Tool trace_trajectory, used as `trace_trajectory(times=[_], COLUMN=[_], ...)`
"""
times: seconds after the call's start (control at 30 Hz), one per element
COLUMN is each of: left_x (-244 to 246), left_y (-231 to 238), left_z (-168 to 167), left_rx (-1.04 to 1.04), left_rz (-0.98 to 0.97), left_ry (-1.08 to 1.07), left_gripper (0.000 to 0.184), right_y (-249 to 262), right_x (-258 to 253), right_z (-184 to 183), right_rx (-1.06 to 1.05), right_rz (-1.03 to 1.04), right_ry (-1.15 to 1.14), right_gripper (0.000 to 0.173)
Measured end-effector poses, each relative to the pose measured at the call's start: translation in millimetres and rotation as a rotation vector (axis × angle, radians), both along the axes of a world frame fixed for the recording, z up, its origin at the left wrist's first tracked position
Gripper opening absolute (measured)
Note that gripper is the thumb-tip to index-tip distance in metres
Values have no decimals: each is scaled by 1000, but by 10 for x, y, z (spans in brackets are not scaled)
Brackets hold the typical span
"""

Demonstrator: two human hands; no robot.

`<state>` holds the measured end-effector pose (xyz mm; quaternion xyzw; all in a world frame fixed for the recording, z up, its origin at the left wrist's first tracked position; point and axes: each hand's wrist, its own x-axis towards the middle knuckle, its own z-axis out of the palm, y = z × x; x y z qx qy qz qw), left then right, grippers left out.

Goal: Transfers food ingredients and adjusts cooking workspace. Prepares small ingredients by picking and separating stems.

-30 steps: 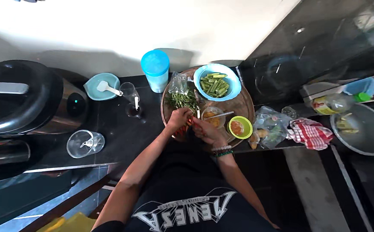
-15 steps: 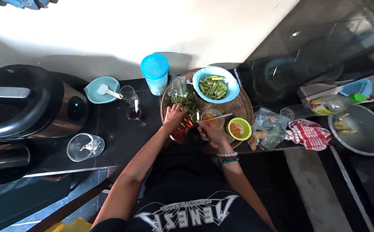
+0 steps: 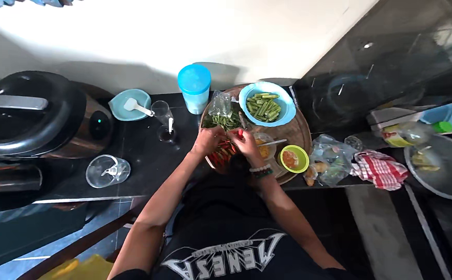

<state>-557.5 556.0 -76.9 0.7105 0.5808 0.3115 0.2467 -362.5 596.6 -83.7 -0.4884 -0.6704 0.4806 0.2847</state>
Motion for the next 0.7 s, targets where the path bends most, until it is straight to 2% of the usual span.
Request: trace_trajectory(times=[0.07, 0.13, 0.23, 0.3, 0.37, 0.43, 0.47, 0.5, 0.57, 0.63, 0.7], left_x=[-32, -22, 42, 75, 128, 191, 212, 215, 166, 136, 161], left_y=[-58, -95, -61, -75, -154, -142, -127, -111, -62, -25, 17], left_z=[68, 142, 207, 180, 194, 210, 198, 163, 31, -99, -239], left_rx=[-12, -39, -164, -287, -425, -504, -495, -447, -300, -249, -216], left_rz=[25, 75, 183, 237, 264, 285, 310, 341, 360, 298, 256], left_ry=[-169, -221, -242, -364, -560, -689, -670, -562, -170, 187, 384], left_gripper=[14, 13, 15, 16, 19, 24, 25, 24, 20, 22, 23], right_y=[18, -6, -82, -146, -183, -191, -199, -200, -165, -161, -163], right_x=[-41, -82, -165, -192, -191, -172, -150, -111, 19, 148, 245], right_z=[102, 170, 172, 151, 77, 2, -9, -1, 75, 212, 317], right_rx=[34, 137, 429, 568, 574, 478, 428, 377, 271, 26, -212], right_rz=[5, -13, -56, -62, -115, -218, -264, -303, -315, -286, -261], right_ry=[15, -32, -171, -268, -225, -46, 57, 148, 282, 394, 506], right_gripper=[22, 23, 20, 22, 22, 19, 19, 19, 20, 20, 21])
